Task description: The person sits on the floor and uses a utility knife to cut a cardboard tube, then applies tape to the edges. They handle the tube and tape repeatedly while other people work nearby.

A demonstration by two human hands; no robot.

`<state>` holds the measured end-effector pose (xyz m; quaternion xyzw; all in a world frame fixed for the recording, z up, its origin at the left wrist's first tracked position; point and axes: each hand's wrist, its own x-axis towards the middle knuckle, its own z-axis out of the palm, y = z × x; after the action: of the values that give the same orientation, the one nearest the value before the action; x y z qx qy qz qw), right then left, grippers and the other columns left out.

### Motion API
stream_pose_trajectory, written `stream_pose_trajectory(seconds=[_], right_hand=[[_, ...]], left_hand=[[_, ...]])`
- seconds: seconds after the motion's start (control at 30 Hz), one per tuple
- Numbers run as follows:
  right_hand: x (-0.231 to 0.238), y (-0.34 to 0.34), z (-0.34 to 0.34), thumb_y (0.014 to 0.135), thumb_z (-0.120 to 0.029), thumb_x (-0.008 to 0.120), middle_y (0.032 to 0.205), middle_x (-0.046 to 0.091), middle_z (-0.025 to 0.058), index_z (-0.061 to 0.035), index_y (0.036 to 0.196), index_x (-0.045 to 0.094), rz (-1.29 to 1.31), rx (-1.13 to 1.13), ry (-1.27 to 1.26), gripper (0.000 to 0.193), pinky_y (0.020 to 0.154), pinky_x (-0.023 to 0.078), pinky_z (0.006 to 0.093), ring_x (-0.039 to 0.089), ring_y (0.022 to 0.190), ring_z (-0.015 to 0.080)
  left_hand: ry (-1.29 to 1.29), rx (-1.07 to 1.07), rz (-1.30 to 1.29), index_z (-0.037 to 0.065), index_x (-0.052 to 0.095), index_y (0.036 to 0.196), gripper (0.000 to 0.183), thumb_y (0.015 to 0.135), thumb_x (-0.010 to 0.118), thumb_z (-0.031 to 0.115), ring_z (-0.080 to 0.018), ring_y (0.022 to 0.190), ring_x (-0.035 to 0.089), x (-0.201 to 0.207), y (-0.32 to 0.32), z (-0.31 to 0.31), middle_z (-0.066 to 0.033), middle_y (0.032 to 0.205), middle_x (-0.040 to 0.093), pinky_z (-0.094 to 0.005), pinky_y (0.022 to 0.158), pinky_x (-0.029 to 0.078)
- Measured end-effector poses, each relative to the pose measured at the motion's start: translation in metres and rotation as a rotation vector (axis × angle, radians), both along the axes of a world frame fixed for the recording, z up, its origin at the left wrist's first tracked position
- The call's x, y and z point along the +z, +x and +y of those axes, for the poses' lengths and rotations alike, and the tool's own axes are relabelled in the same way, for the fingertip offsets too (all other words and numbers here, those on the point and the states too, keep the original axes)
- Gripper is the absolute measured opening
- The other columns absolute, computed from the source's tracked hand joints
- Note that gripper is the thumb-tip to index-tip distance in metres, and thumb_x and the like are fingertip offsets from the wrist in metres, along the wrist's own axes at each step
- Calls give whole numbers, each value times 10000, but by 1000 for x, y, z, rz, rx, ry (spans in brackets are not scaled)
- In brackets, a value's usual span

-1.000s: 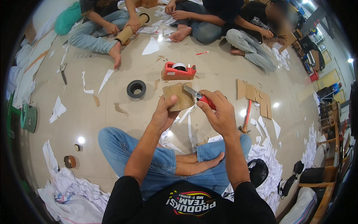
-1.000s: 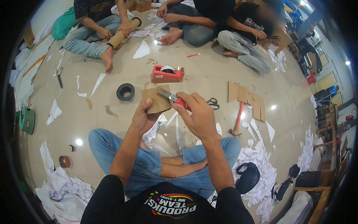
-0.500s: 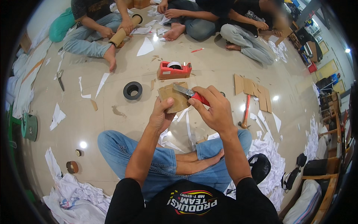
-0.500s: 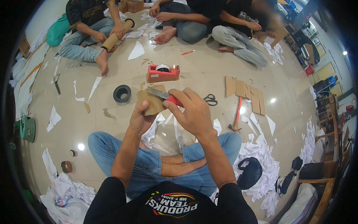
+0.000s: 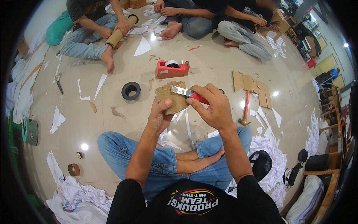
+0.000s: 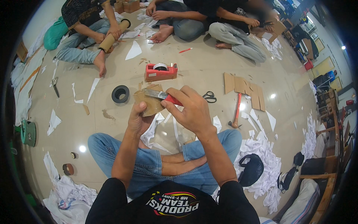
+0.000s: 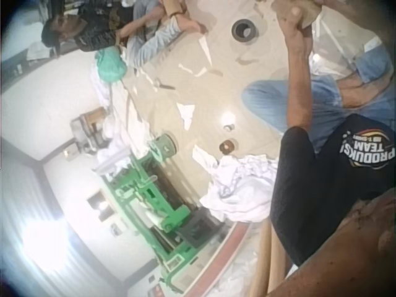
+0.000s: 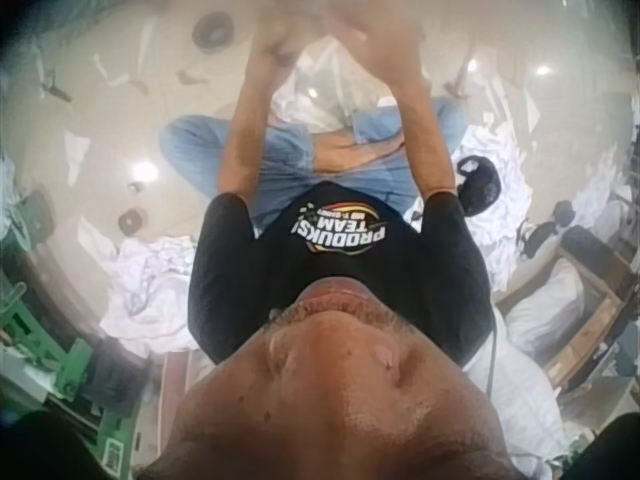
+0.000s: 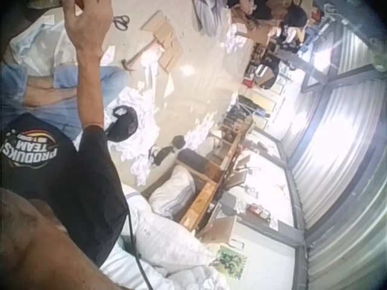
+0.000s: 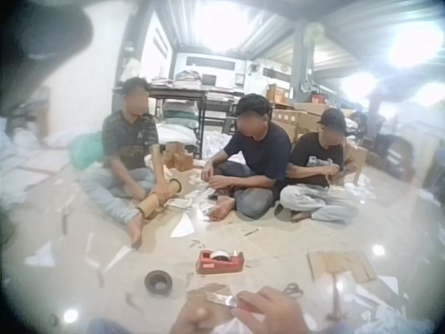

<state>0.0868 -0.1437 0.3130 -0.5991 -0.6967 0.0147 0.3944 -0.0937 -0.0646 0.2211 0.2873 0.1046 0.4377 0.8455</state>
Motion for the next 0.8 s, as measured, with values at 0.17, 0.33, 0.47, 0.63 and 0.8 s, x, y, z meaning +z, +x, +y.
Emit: stream_pose_trajectory(seconds=[0.17,0.33,0.47,0.63,0.8], right_hand=[[-4,5,-1,892,-270,844,857,637,99,-64,1130,757,30,-4,-11,327,676,508,384,639,749,281],[-12,14,-4,895,-258,838,873,649,105,-58,1135,754,50,-22,-40,324,693,512,378,638,758,279],[-22,24,-5,899,-241,835,879,653,104,-51,1134,756,75,-108,-18,312,694,511,366,634,762,269],[-16,22,-4,891,-274,824,848,636,102,-64,1125,756,176,-46,6,323,678,506,392,634,748,296],[-1,6,-4,902,-211,823,858,642,104,-33,1127,755,7,11,-1,295,691,512,351,633,760,270]], left_hand=[[-2,-4,-3,-15,394,1567,865,866,799,290,-269,1332,604,1,2,-3,-178,1454,574,-424,1151,506],[-19,-34,-1,-15,395,1568,887,855,809,312,-280,1336,604,-4,6,-2,-178,1461,570,-423,1153,505],[36,-108,-27,14,393,1589,906,867,810,368,-300,1380,582,-10,6,-1,-170,1494,564,-474,1196,477],[-5,-67,-14,-4,413,1566,878,869,808,355,-284,1340,607,-8,7,-5,-166,1469,572,-450,1161,504],[-33,-61,-30,-12,419,1561,878,866,817,348,-276,1324,617,-11,7,-5,-161,1451,586,-434,1145,516]])
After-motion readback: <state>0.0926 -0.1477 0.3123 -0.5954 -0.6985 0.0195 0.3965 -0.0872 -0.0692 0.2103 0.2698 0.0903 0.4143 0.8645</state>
